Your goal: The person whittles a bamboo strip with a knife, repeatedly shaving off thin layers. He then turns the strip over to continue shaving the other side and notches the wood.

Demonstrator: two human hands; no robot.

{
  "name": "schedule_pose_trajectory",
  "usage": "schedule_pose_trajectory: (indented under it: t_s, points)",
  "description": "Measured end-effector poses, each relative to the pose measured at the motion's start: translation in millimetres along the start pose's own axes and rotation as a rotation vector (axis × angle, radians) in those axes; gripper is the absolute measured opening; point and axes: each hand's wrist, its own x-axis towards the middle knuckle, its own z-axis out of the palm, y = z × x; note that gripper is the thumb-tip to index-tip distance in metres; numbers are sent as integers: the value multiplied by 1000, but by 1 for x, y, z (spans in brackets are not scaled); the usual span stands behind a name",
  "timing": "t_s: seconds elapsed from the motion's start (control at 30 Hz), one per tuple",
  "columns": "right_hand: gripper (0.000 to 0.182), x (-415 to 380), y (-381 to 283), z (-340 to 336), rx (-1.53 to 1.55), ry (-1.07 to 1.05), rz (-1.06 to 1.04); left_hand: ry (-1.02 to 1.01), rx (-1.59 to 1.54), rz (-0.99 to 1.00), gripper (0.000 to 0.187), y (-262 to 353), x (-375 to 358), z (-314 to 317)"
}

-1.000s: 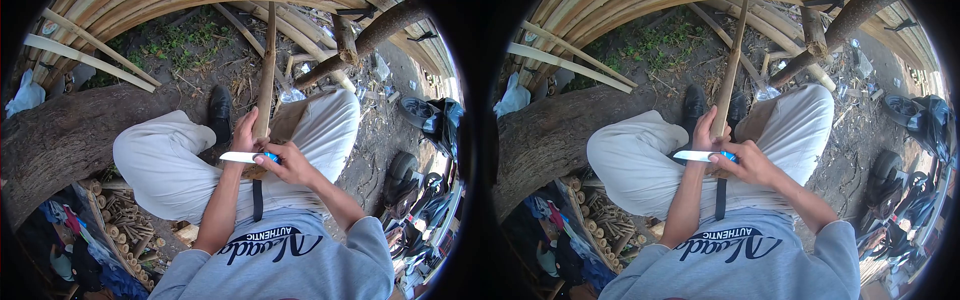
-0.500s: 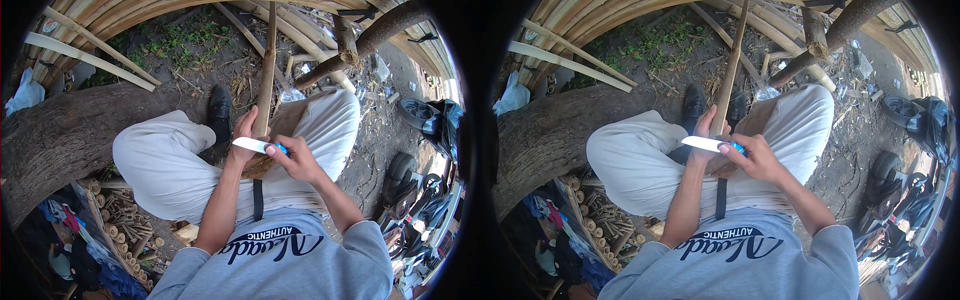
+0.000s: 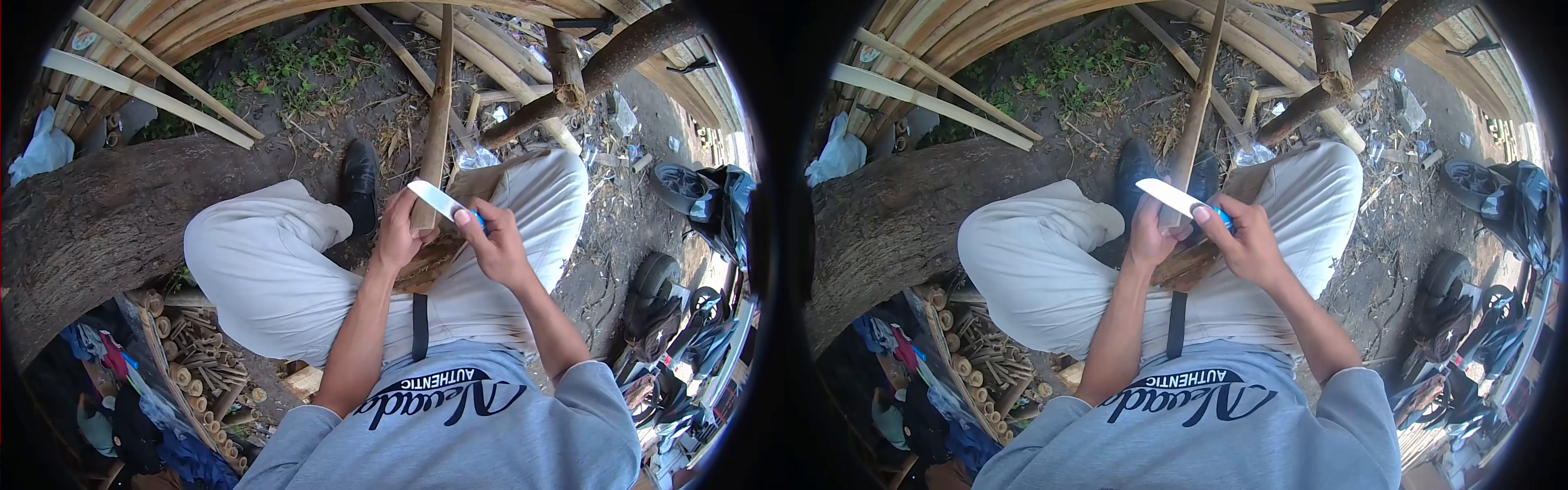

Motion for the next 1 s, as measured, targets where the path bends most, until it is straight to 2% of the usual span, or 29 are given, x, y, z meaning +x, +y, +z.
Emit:
schedule_pose_trajectory:
  t_s: [0.03, 0.07, 0.13, 0.27, 0.3, 0.37, 0.4, 0.47, 0.5, 0.57, 0.63, 0.83, 0.9, 0.93, 1.0]
  points:
    - [44, 10, 9, -4, -100, -36, 51, -146, -24, -40, 29, -6, 4, -13]
    - [44, 16, 15, -4, -97, -27, 55, -151, -19, -48, 29, -14, 6, -22]
    - [46, 30, 19, -5, -275, -13, 8, -74, 266, 86, 28, -10, 10, -19]
    - [46, 29, 23, -2, -299, -32, -5, -69, 200, 94, 30, -8, 5, -15]
    - [44, 20, 17, -2, -290, -164, -36, -68, 198, 93, 30, -5, 5, -15]
    - [40, -12, 13, 11, -248, -363, -116, -190, -175, -160, 32, 1, 8, -19]
    - [42, -21, 16, 18, -131, -303, -182, -185, -173, -167, 32, 2, 6, -19]
    - [39, -13, 21, 4, -32, -132, 54, -156, -146, -134, 34, 1, 5, -15]
    - [39, -4, 23, 0, -37, -134, 54, -143, -135, -112, 36, 0, 6, -12]
    - [43, 13, 28, -4, 18, 72, 73, -305, -249, -165, 37, -7, 5, -20]
    - [46, 27, 33, -4, -53, 103, 62, -369, -289, -171, 37, -7, 5, -18]
    - [51, 33, 26, 1, -187, 66, 57, -340, -310, -151, 37, -9, 2, -19]
    - [50, 17, 21, 1, -271, -84, -62, -264, -271, -114, 37, -9, -3, -22]
    - [50, 12, 15, 0, -268, -88, -64, -209, -249, -144, 37, -11, -2, -22]
    - [48, 3, 6, -3, -150, -244, -20, -105, -235, -128, 38, -12, 4, -13]
